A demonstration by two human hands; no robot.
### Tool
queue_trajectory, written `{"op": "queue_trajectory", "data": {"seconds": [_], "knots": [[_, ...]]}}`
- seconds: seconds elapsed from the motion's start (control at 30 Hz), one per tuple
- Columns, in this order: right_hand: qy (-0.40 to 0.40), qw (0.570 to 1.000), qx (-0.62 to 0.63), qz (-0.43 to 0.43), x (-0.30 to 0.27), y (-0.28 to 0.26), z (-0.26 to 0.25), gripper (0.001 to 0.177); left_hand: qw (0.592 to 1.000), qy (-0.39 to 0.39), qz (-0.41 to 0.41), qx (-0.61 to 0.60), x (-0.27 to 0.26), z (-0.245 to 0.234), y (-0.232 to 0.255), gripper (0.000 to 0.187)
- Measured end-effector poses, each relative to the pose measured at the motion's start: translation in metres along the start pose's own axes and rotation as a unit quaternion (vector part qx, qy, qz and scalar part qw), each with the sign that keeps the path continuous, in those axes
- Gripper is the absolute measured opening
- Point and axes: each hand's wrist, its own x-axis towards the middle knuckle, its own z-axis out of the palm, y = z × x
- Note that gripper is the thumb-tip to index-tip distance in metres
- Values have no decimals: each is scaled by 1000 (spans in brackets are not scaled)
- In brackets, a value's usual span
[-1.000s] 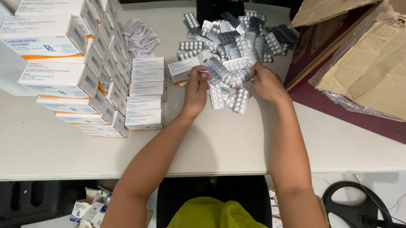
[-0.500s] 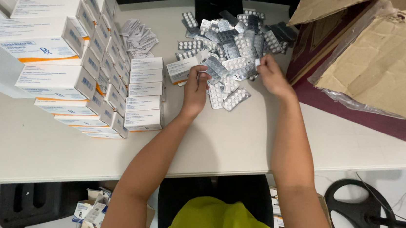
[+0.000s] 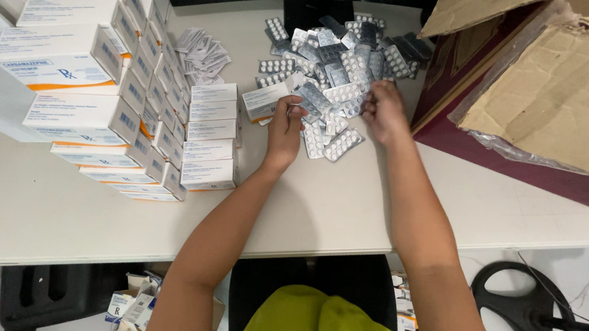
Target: The person opens small white boxes, removes blister packs of pills, and places them into a larger cardboard box. The person repeats this process with multiple boxes, stacking the empty boxes to the side.
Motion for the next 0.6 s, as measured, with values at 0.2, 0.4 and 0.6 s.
{"op": "queue_trajectory", "data": {"seconds": [0.2, 0.4, 0.6], "knots": [[-92, 769, -566, -283, -40, -2, 40, 20, 1000, -2, 22, -9, 0, -1, 0, 20], [-89, 849, -467, -231, -18, -4, 17, 9, 1000, 3, 21, -9, 1, 0, 0, 20], [-85, 996, 30, -7, 0, -1, 8, 10, 999, -9, 34, 14, -3, -3, 11, 20]]}}
